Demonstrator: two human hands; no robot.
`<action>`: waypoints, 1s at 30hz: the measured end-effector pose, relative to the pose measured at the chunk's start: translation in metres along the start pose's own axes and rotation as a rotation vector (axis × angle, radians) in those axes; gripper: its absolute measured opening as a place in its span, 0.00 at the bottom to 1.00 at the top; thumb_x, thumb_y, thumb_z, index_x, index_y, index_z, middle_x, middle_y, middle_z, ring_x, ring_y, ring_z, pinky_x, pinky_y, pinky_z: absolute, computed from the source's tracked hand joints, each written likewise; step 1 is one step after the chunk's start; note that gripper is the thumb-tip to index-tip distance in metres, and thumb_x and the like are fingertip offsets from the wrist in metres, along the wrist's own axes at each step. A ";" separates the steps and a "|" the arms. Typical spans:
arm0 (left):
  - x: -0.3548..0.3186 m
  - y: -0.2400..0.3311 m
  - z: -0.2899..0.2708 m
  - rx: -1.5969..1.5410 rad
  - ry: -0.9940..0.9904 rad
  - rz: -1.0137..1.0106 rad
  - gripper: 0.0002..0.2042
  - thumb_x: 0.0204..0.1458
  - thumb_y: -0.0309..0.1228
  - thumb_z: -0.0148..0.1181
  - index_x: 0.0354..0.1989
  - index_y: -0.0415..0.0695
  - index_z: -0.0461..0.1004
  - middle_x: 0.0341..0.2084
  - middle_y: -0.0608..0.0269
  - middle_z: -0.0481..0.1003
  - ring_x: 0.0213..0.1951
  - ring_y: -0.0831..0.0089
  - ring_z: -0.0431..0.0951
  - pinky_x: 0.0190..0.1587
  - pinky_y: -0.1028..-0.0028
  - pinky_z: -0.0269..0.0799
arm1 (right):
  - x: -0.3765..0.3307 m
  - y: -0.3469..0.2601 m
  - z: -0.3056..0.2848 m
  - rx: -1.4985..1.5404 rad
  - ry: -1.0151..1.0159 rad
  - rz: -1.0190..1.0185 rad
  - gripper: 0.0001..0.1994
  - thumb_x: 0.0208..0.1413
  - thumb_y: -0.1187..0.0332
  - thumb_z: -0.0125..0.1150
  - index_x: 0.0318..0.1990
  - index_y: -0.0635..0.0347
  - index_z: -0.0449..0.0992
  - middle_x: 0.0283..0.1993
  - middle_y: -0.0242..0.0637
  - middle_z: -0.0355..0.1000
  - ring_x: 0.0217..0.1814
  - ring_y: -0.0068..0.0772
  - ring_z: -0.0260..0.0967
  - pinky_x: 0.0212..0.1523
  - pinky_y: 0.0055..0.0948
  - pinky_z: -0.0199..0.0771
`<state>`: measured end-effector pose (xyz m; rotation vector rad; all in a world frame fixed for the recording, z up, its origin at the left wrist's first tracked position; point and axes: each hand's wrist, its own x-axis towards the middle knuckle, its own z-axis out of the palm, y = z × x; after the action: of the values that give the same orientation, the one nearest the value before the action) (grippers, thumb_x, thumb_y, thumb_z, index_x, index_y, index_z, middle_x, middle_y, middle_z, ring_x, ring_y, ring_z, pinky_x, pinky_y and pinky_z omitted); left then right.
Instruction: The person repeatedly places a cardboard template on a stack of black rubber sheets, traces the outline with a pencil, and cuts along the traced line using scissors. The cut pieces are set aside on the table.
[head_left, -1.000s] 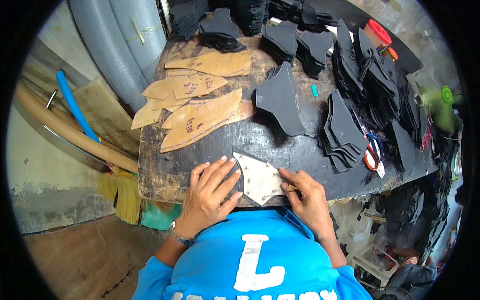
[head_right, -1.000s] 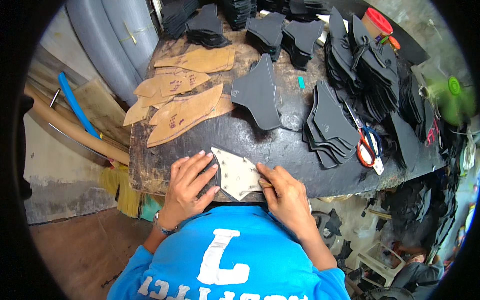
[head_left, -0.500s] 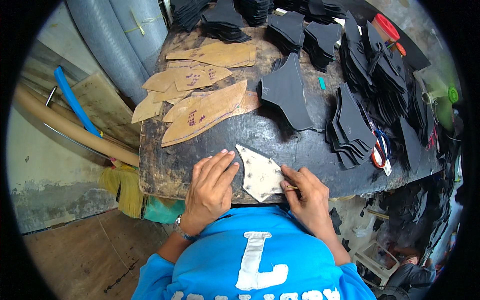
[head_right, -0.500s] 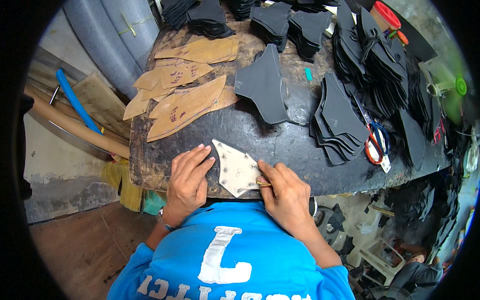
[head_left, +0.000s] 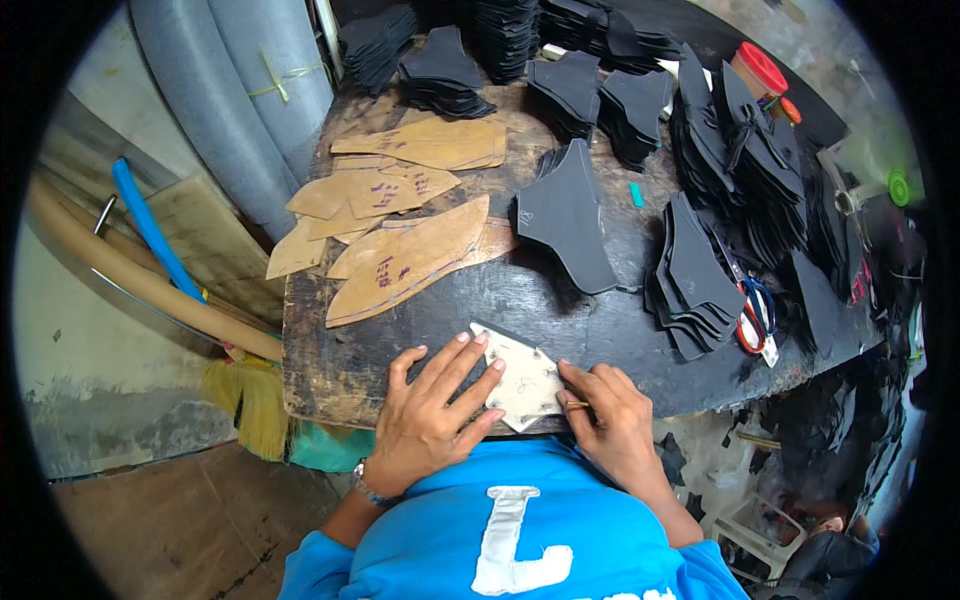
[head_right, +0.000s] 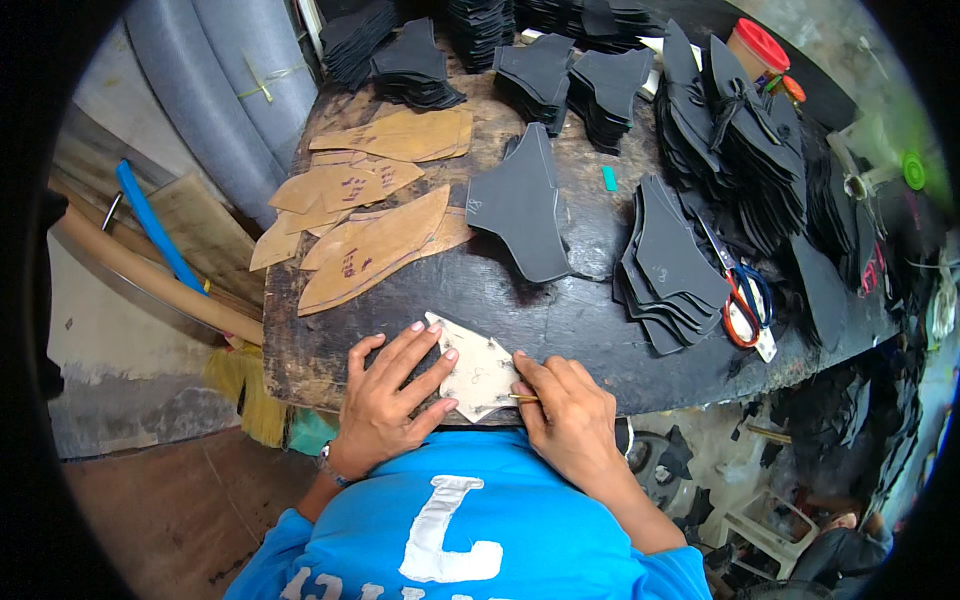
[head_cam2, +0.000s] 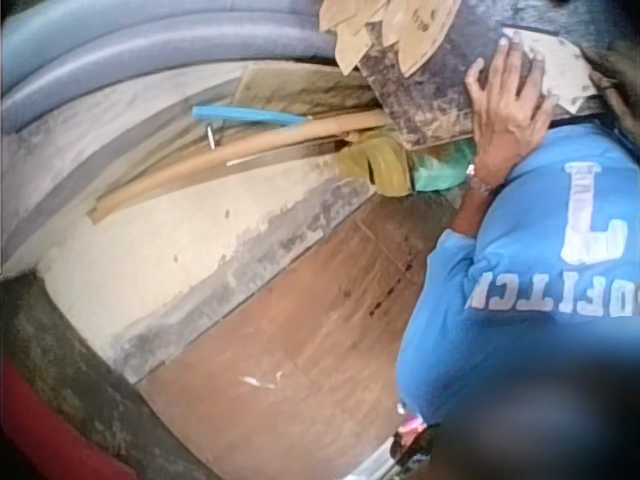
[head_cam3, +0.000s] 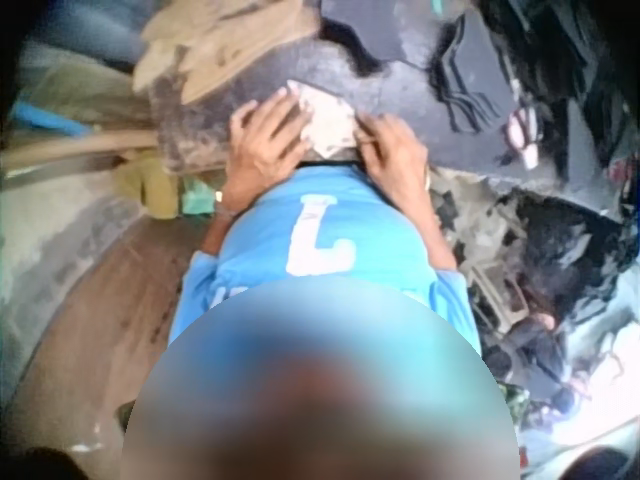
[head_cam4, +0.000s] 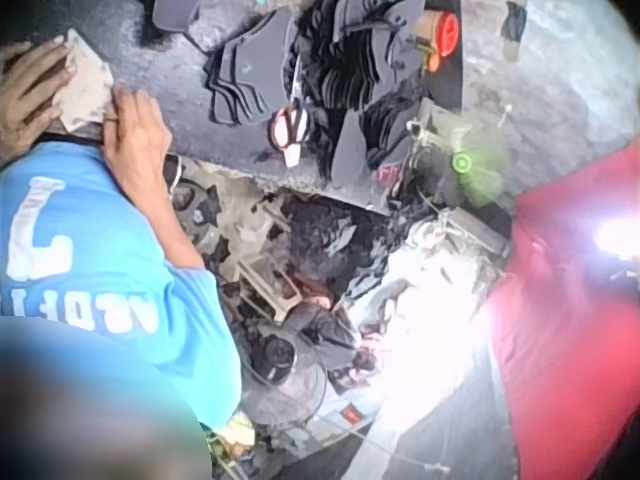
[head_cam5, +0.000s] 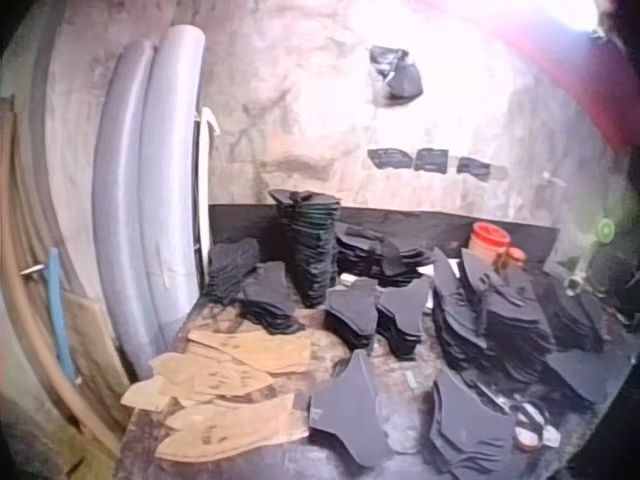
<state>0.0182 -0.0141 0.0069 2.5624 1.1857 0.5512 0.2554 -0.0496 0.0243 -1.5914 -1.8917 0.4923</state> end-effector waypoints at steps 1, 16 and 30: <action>0.000 0.000 0.000 0.006 0.005 0.008 0.23 0.56 0.44 0.66 0.59 0.49 0.77 0.64 0.55 0.70 0.66 0.62 0.68 0.63 0.51 0.55 | 0.000 0.000 0.000 -0.006 -0.002 0.001 0.16 0.52 0.77 0.69 0.50 0.62 0.80 0.28 0.39 0.69 0.29 0.39 0.68 0.31 0.36 0.70; 0.000 0.006 0.002 -0.054 0.019 -0.055 0.30 0.44 0.44 0.75 0.57 0.50 0.78 0.65 0.56 0.69 0.68 0.60 0.65 0.67 0.51 0.51 | -0.005 0.016 -0.031 0.247 0.345 0.026 0.09 0.64 0.75 0.53 0.42 0.69 0.80 0.47 0.45 0.70 0.45 0.34 0.70 0.48 0.31 0.72; 0.000 0.006 0.002 -0.039 -0.002 -0.065 0.27 0.48 0.47 0.72 0.57 0.49 0.79 0.67 0.50 0.65 0.71 0.56 0.60 0.67 0.48 0.48 | -0.029 0.029 -0.017 0.316 0.034 0.007 0.10 0.71 0.71 0.49 0.37 0.69 0.70 0.30 0.43 0.71 0.38 0.37 0.76 0.42 0.34 0.77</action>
<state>0.0233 -0.0179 0.0073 2.4814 1.2404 0.5523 0.2907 -0.0734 0.0124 -1.3896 -1.6864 0.7236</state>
